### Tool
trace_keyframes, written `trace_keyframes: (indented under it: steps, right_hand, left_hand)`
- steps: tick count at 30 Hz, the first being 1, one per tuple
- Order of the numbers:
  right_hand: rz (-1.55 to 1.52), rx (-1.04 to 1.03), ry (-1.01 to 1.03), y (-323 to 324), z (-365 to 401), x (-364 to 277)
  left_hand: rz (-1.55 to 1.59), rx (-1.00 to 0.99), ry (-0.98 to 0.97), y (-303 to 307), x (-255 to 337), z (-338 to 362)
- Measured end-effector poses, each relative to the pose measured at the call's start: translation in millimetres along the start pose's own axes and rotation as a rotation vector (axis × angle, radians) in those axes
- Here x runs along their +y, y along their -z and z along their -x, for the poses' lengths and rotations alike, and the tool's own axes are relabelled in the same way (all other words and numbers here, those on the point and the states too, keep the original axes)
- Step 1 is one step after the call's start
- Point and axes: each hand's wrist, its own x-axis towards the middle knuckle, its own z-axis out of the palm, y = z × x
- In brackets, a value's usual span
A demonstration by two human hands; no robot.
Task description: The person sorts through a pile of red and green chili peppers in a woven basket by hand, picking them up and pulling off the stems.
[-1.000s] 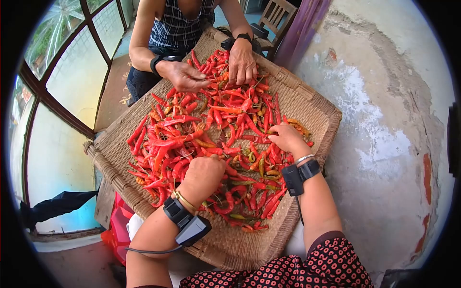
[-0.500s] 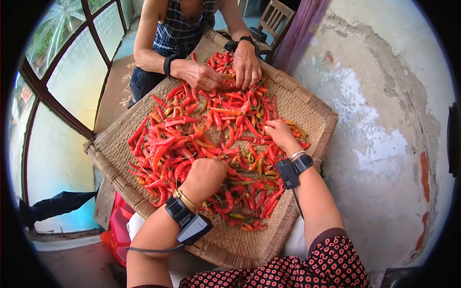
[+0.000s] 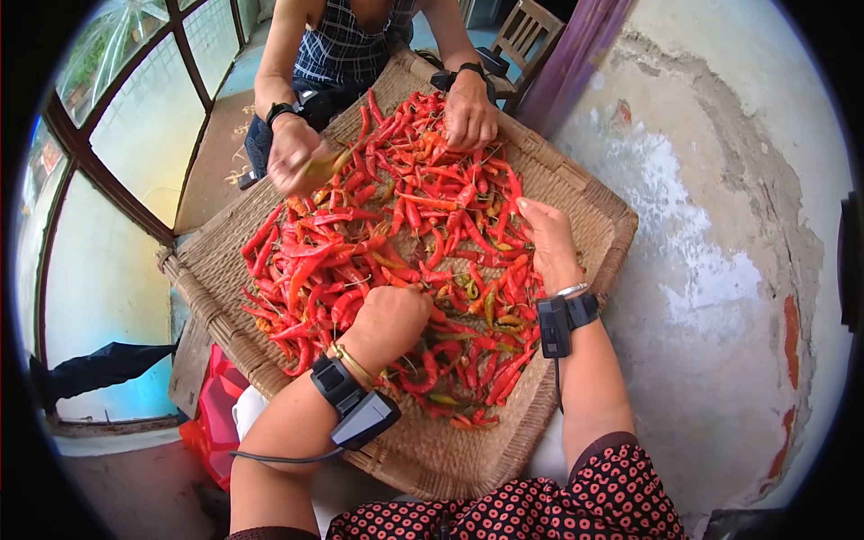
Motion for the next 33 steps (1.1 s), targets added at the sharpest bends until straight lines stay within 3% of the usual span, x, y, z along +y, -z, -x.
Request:
trace_keyframes:
  steps: [1, 3, 4, 8, 10, 15, 17, 20, 25, 27, 31, 33]
  right_hand:
    - [0.001, 0.000, -0.002, -5.8, 4.8, -5.4]
    - [-0.039, -0.288, 0.223, -15.0, 11.2, -11.7]
    - [-0.046, -0.321, 0.253, -20.0, 12.7, -14.6]
    - [0.233, -0.318, 0.107, -2.0, -21.5, 14.1]
    - [1.233, -0.260, 0.278, 9.1, -30.0, 29.1]
    - [0.962, -0.245, 0.224, 25.0, -47.4, 64.0]
    - [0.809, -0.212, 0.016, 24.4, -44.9, 57.5]
    - [0.548, -0.048, 0.067, 33.0, -43.2, 55.6]
    - [0.443, -0.075, 0.167, 21.9, -5.5, 7.2]
    - [0.779, -0.224, 0.243, 17.1, 6.4, -11.9]
    - [0.748, -0.301, 0.215, -9.1, 33.4, -42.1]
    - [0.505, -0.476, 0.129, -21.8, 36.7, -47.5]
  left_hand:
    - [0.001, -0.001, 0.000, 0.3, -0.1, 0.1]
    - [0.018, 0.020, -0.011, 1.9, -0.4, 0.7]
    - [0.019, 0.020, -0.012, 2.8, -0.6, 0.6]
    - [0.021, -0.011, 0.000, 0.3, -1.1, 0.5]
    - [0.011, -0.032, 0.006, -1.4, -0.9, 0.7]
    - [-0.019, 0.018, -0.011, 1.9, 1.6, 3.4]
    - [-0.041, -0.016, -0.009, 0.6, 2.3, 4.2]
    - [-0.063, -0.043, -0.023, 0.6, 1.1, 5.3]
    - [-0.046, -0.015, -0.028, 4.9, 0.6, 4.9]
    - [0.050, 0.086, -0.023, 12.6, 1.1, 3.7]
    - [0.257, 0.189, 0.040, 28.6, 0.6, -1.6]
    - [0.642, 0.428, 0.048, 34.2, -0.4, -2.3]
